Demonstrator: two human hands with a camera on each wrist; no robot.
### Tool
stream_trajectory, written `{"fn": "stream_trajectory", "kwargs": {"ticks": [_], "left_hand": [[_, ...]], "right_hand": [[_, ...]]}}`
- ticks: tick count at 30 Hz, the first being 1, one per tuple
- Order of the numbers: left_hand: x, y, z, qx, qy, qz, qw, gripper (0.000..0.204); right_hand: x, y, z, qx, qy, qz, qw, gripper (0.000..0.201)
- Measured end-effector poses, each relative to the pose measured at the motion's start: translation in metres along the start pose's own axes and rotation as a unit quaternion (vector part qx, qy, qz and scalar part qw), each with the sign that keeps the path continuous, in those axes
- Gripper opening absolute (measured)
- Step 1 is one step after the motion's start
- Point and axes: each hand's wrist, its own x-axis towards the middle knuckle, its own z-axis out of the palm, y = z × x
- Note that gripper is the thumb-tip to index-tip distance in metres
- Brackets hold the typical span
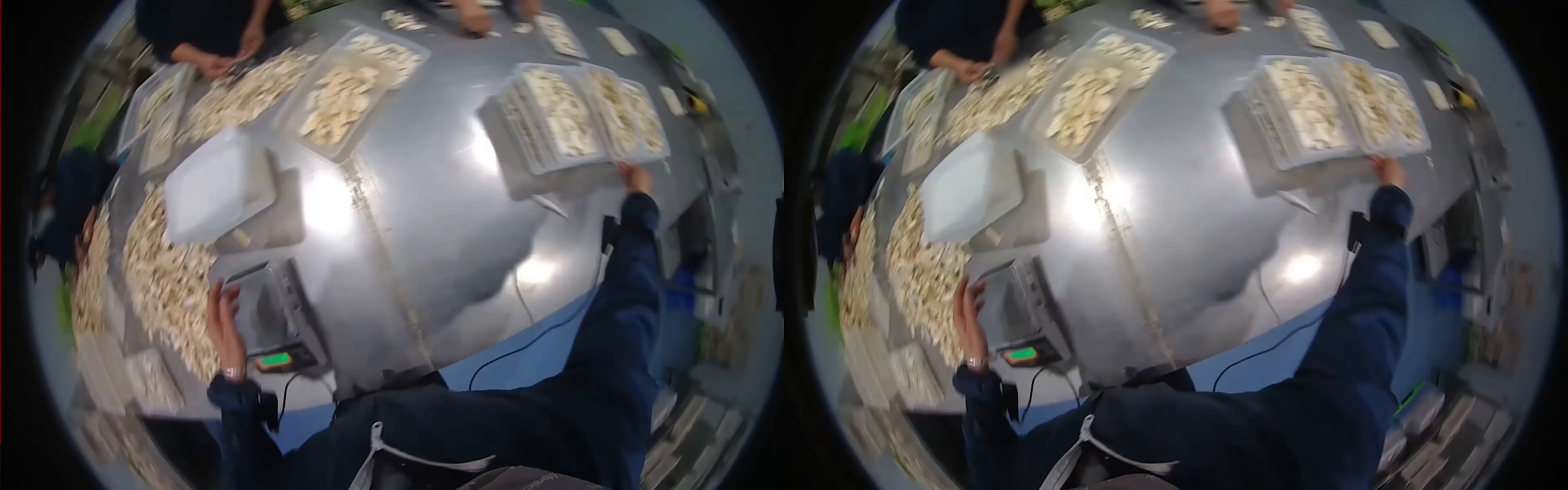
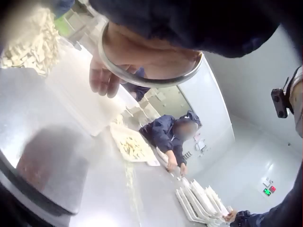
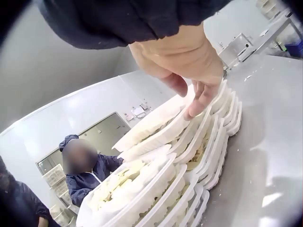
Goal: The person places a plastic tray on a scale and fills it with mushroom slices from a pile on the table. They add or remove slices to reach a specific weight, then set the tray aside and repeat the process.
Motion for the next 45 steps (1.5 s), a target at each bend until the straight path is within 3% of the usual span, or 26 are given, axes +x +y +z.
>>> {"fn": "stream_trajectory", "kwargs": {"ticks": [4, 5, 6, 8, 10, 13, 16, 17, 20, 22, 23, 24, 29, 32, 35, 36, 38, 42, 44, 45], "left_hand": [[0.053, -0.008, -0.018, 0.122, 0.02, 0.126, 0.984, 0.033], [0.07, -0.012, -0.023, 0.148, 0.04, 0.167, 0.974, 0.035], [0.088, -0.015, -0.025, 0.167, 0.054, 0.212, 0.961, 0.036], [0.117, -0.013, -0.026, 0.298, 0.098, 0.319, 0.895, 0.042], [0.135, -0.004, -0.021, 0.388, 0.105, 0.344, 0.848, 0.049], [0.162, -0.011, -0.02, 0.466, 0.118, 0.364, 0.797, 0.04], [0.17, -0.01, -0.025, 0.475, 0.034, 0.309, 0.823, 0.026], [0.169, -0.009, -0.028, 0.443, 0.046, 0.351, 0.824, 0.017], [0.156, -0.004, -0.047, 0.317, 0.016, 0.358, 0.878, 0.018], [0.125, 0.001, -0.073, 0.301, -0.004, 0.453, 0.839, 0.018], [0.11, 0.002, -0.086, 0.291, -0.011, 0.499, 0.816, 0.018], [0.092, -0.004, -0.098, 0.254, -0.039, 0.515, 0.818, 0.02], [0.046, -0.081, -0.134, 0.211, -0.123, 0.539, 0.806, 0.026], [0.046, -0.116, -0.131, 0.269, -0.154, 0.536, 0.785, 0.032], [0.029, -0.122, -0.137, 0.327, -0.105, 0.492, 0.8, 0.042], [0.018, -0.123, -0.14, 0.305, -0.11, 0.478, 0.816, 0.053], [-0.019, -0.116, -0.141, 0.282, -0.15, 0.442, 0.838, 0.054], [-0.067, -0.116, -0.125, 0.253, -0.23, 0.403, 0.849, 0.058], [-0.074, -0.121, -0.115, 0.274, -0.216, 0.382, 0.856, 0.056], [-0.075, -0.12, -0.113, 0.275, -0.21, 0.373, 0.861, 0.054]], "right_hand": [[-0.029, 0.007, -0.012, -0.113, 0.148, -0.15, 0.971, 0.032], [-0.054, 0.006, -0.006, -0.127, 0.135, -0.231, 0.955, 0.031], [-0.113, -0.009, 0.028, -0.088, 0.109, -0.251, 0.958, 0.029], [-0.154, -0.003, 0.061, -0.063, 0.031, -0.259, 0.963, 0.025], [-0.216, 0.004, 0.095, -0.045, -0.061, -0.281, 0.957, 0.023], [-0.309, 0.022, 0.149, -0.122, -0.147, -0.276, 0.942, 0.02], [-0.387, 0.057, 0.19, -0.114, -0.207, -0.242, 0.941, 0.017], [-0.41, 0.067, 0.2, -0.113, -0.222, -0.238, 0.939, 0.016], [-0.486, 0.084, 0.233, -0.128, -0.243, -0.236, 0.932, 0.015], [-0.532, 0.084, 0.251, -0.194, -0.262, -0.243, 0.913, 0.014], [-0.544, 0.092, 0.258, -0.213, -0.263, -0.285, 0.897, 0.014], [-0.556, 0.093, 0.267, -0.229, -0.269, -0.298, 0.887, 0.014], [-0.613, 0.089, 0.335, -0.247, -0.308, -0.34, 0.854, 0.013], [-0.636, 0.081, 0.381, -0.255, -0.31, -0.465, 0.789, 0.016], [-0.651, 0.056, 0.418, -0.309, -0.311, -0.54, 0.719, 0.02], [-0.651, 0.051, 0.431, -0.312, -0.306, -0.565, 0.699, 0.02], [-0.647, 0.04, 0.461, -0.314, -0.298, -0.618, 0.656, 0.022], [-0.629, 0.042, 0.539, -0.363, -0.338, -0.651, 0.575, 0.025], [-0.616, 0.049, 0.574, -0.406, -0.371, -0.658, 0.514, 0.028], [-0.612, 0.054, 0.588, -0.429, -0.382, -0.642, 0.508, 0.026]]}}
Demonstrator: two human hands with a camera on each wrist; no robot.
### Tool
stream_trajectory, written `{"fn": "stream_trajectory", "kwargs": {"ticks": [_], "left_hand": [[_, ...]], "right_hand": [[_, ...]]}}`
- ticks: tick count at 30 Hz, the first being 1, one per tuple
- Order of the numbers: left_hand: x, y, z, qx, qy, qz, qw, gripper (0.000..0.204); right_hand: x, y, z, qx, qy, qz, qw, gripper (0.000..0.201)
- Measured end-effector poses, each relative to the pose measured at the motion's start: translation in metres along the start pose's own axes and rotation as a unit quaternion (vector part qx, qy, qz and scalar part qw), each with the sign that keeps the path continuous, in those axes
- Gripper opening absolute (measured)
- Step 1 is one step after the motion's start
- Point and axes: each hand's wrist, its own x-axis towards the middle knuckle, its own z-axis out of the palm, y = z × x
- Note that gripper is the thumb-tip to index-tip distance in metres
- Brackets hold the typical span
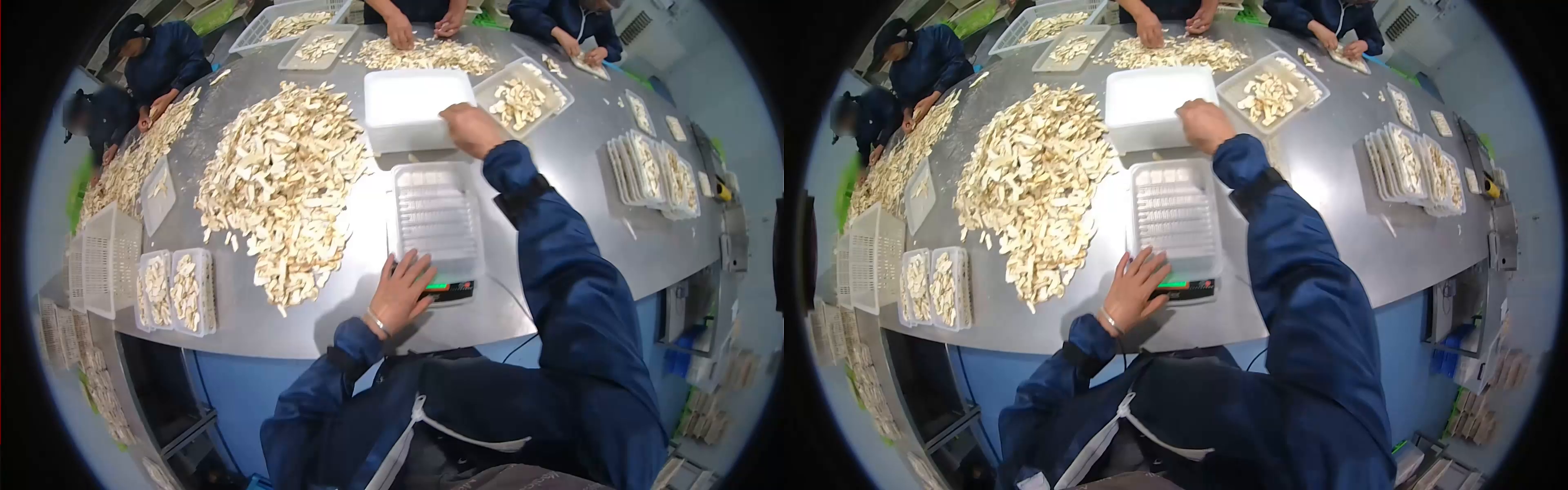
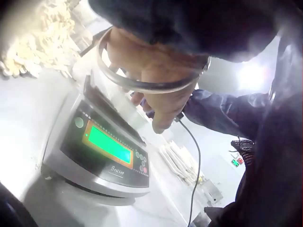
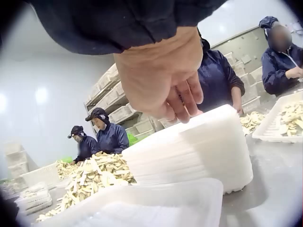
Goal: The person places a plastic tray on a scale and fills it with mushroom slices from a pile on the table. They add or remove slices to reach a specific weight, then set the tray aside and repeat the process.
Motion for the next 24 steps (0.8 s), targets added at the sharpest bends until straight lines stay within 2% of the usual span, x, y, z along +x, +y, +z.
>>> {"fn": "stream_trajectory", "kwargs": {"ticks": [1, 6, 10, 16, 20, 24], "left_hand": [[0.0, 0.001, 0.0, -0.002, 0.001, -0.01, 1.0, 0.052], [0.005, 0.0, 0.006, -0.008, 0.023, -0.053, 0.998, 0.043], [0.009, 0.005, 0.007, -0.018, 0.036, -0.067, 0.997, 0.039], [0.009, 0.005, 0.006, -0.006, 0.044, -0.067, 0.997, 0.036], [0.006, 0.004, 0.011, -0.013, 0.053, -0.073, 0.996, 0.034], [0.003, 0.002, 0.014, -0.007, 0.056, -0.073, 0.996, 0.035]], "right_hand": [[0.007, 0.003, 0.008, -0.039, -0.043, 0.003, 0.998, 0.019], [0.023, 0.02, 0.027, -0.032, -0.031, -0.03, 0.999, 0.012], [0.03, 0.026, 0.028, -0.017, -0.057, -0.079, 0.995, 0.009], [0.037, 0.022, 0.031, -0.022, -0.093, -0.106, 0.99, 0.014], [0.037, 0.026, 0.031, -0.027, -0.08, -0.14, 0.987, 0.015], [0.043, 0.027, 0.025, -0.057, -0.131, -0.154, 0.978, 0.019]]}}
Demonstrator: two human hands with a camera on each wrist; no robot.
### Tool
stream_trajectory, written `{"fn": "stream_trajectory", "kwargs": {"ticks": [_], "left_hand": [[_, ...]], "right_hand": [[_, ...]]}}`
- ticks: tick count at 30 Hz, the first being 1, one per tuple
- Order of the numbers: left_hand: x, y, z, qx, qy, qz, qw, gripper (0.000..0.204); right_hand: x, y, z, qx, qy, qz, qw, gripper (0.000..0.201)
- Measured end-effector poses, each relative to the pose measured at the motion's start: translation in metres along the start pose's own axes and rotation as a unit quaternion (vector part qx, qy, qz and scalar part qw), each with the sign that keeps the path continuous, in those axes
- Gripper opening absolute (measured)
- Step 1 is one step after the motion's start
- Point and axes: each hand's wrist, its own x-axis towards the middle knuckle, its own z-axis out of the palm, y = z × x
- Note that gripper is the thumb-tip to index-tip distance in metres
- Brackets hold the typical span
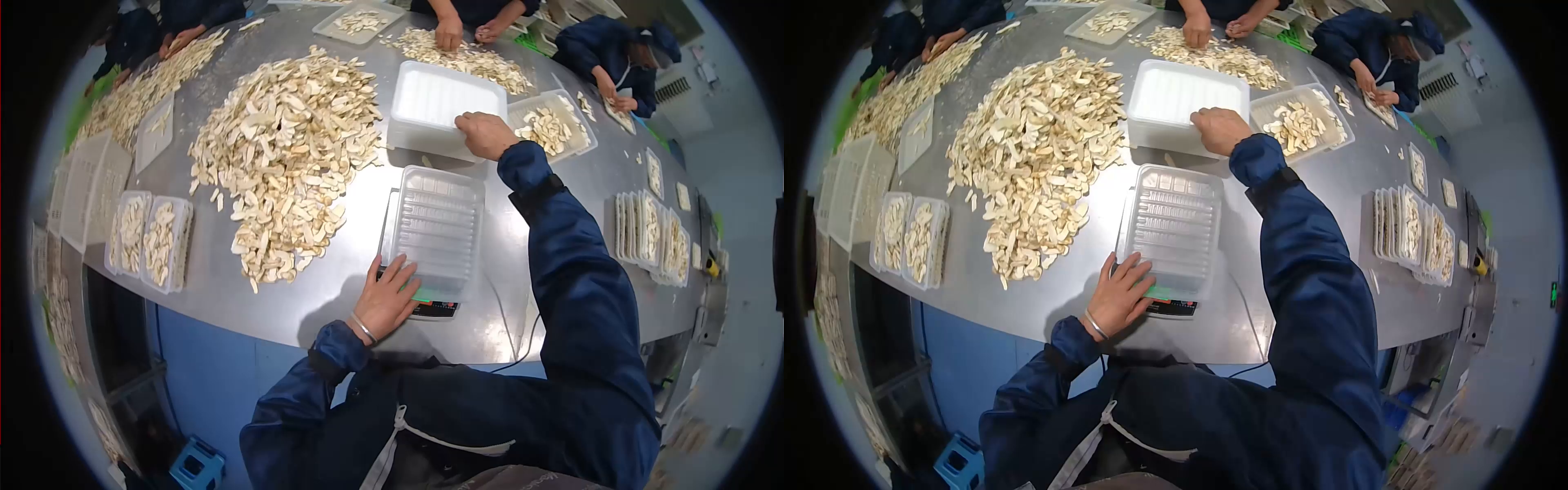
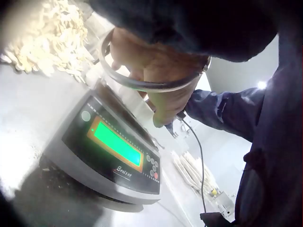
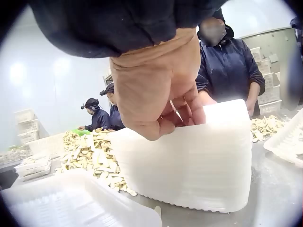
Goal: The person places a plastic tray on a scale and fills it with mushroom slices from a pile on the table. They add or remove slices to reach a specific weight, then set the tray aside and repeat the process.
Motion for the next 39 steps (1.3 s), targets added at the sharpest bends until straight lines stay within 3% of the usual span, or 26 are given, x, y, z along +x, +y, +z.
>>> {"fn": "stream_trajectory", "kwargs": {"ticks": [12, 15, 16, 22, 25, 28, 32, 36, 39], "left_hand": [[-0.002, -0.001, 0.007, -0.007, 0.03, -0.012, 0.999, 0.031], [-0.002, 0.0, 0.004, -0.009, 0.025, -0.007, 1.0, 0.029], [-0.002, -0.001, 0.009, -0.011, 0.061, 0.002, 0.998, 0.023], [0.0, -0.002, 0.008, 0.006, 0.025, 0.005, 1.0, 0.018], [0.0, -0.002, 0.007, 0.003, 0.016, 0.003, 1.0, 0.018], [0.0, 0.0, 0.006, 0.012, 0.008, -0.002, 1.0, 0.019], [-0.001, 0.001, 0.009, 0.019, 0.023, -0.001, 1.0, 0.021], [-0.002, 0.0, 0.013, 0.022, 0.027, 0.005, 0.999, 0.023], [-0.002, 0.001, 0.01, 0.03, 0.008, 0.021, 0.999, 0.025]], "right_hand": [[0.024, 0.001, -0.008, -0.023, -0.09, -0.019, 0.995, 0.024], [0.024, -0.002, -0.014, -0.036, -0.066, -0.042, 0.996, 0.02], [0.023, -0.002, -0.015, -0.041, -0.062, -0.037, 0.997, 0.018], [0.021, 0.003, -0.037, -0.055, -0.059, -0.003, 0.997, 0.017], [0.019, 0.003, -0.036, -0.038, 0.016, 0.019, 0.999, 0.013], [0.014, -0.001, -0.031, 0.028, 0.154, 0.062, 0.986, 0.013], [0.006, 0.008, -0.027, 0.045, 0.239, 0.082, 0.967, 0.013], [-0.01, 0.008, -0.056, 0.07, 0.314, 0.07, 0.944, 0.008], [-0.054, -0.031, -0.1, 0.129, 0.324, 0.055, 0.936, 0.007]]}}
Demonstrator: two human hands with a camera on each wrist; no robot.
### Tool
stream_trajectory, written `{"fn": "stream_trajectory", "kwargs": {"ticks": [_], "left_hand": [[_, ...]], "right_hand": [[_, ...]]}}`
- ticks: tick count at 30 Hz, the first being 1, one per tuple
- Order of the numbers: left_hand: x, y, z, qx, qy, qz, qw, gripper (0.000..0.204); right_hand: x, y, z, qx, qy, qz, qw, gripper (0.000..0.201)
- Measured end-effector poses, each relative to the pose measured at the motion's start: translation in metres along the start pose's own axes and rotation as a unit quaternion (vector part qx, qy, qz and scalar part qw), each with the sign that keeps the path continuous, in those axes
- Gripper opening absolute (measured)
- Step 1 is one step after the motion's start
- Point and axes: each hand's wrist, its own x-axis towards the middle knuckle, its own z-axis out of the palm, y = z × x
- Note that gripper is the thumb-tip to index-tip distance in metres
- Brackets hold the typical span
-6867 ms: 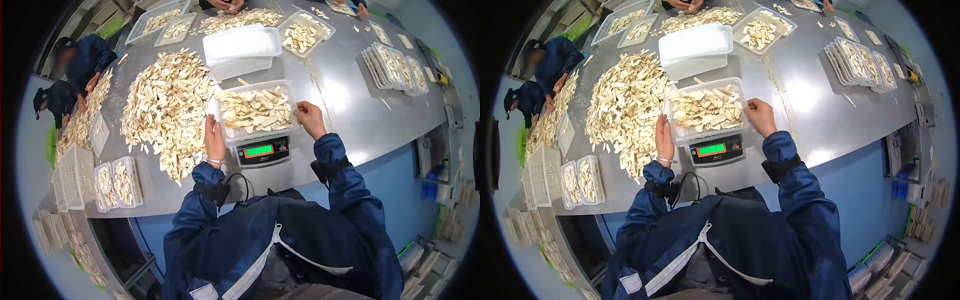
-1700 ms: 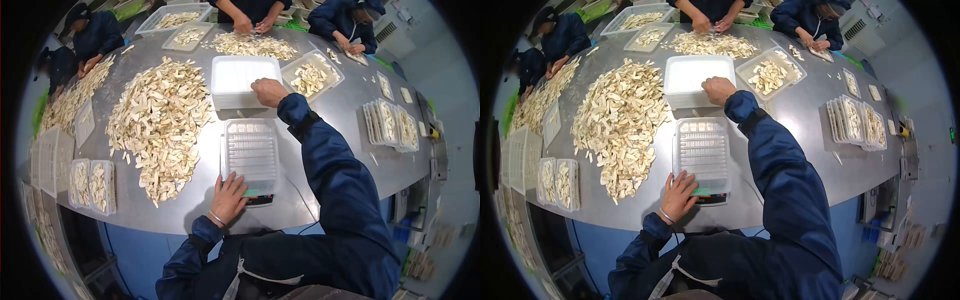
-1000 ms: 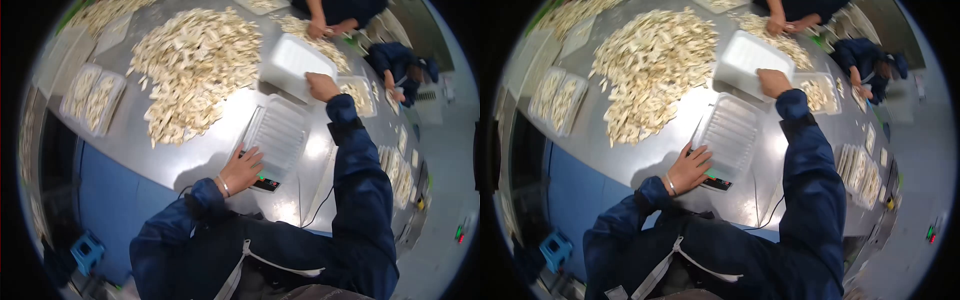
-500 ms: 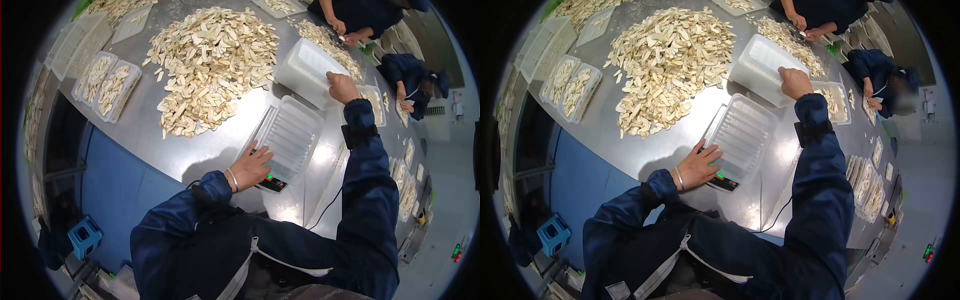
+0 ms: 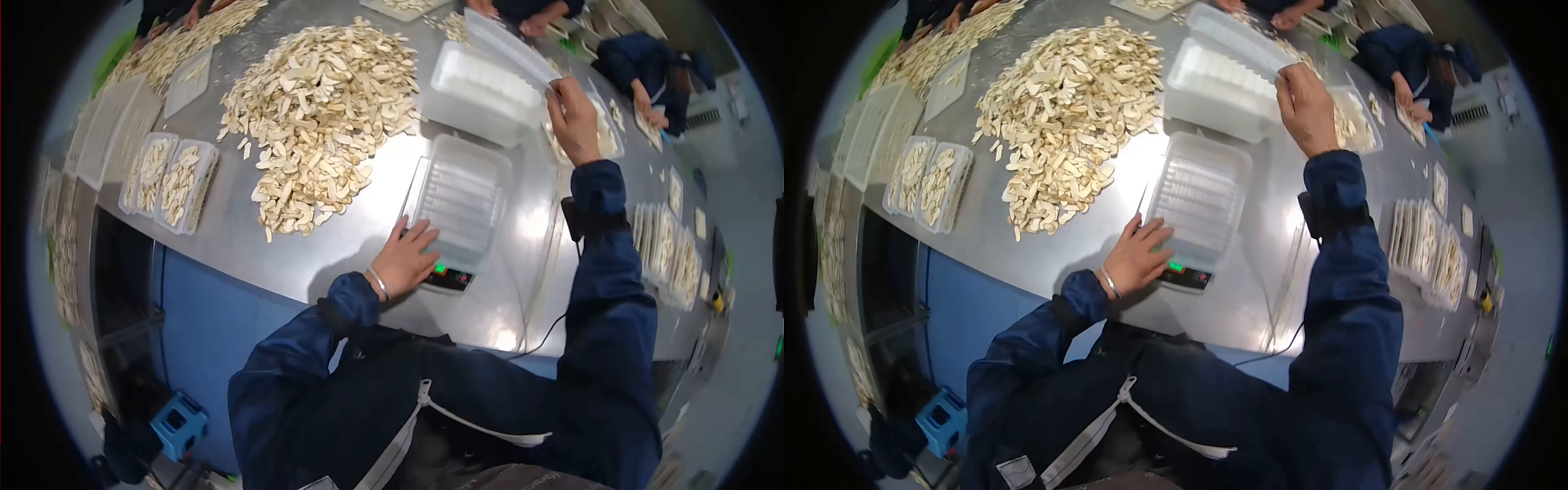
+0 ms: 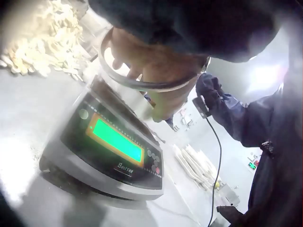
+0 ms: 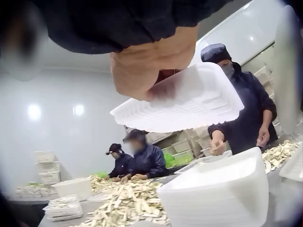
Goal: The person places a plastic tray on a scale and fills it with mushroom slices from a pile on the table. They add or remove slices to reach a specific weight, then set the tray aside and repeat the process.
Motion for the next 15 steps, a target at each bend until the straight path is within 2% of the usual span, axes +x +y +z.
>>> {"fn": "stream_trajectory", "kwargs": {"ticks": [2, 4, 5, 8, 12, 15], "left_hand": [[0.002, -0.004, 0.002, 0.008, 0.003, 0.02, 1.0, 0.026], [0.004, -0.003, 0.002, 0.0, 0.012, 0.026, 1.0, 0.026], [0.005, -0.006, 0.004, 0.003, 0.015, 0.036, 0.999, 0.026], [0.002, -0.008, 0.002, 0.003, 0.025, 0.053, 0.998, 0.029], [-0.02, 0.006, -0.021, -0.017, 0.031, 0.063, 0.997, 0.035], [-0.054, 0.007, -0.035, -0.042, 0.019, 0.07, 0.996, 0.036]], "right_hand": [[-0.026, -0.043, -0.028, 0.012, -0.008, -0.01, 1.0, 0.011], [-0.068, -0.072, -0.029, -0.003, 0.005, -0.064, 0.998, 0.02], [-0.089, -0.087, -0.027, -0.004, -0.018, -0.067, 0.998, 0.021], [-0.14, -0.125, -0.009, 0.008, -0.055, -0.017, 0.998, 0.018], [-0.179, -0.132, 0.029, -0.009, -0.075, 0.022, 0.997, 0.017], [-0.188, -0.14, 0.041, -0.031, -0.112, 0.054, 0.992, 0.019]]}}
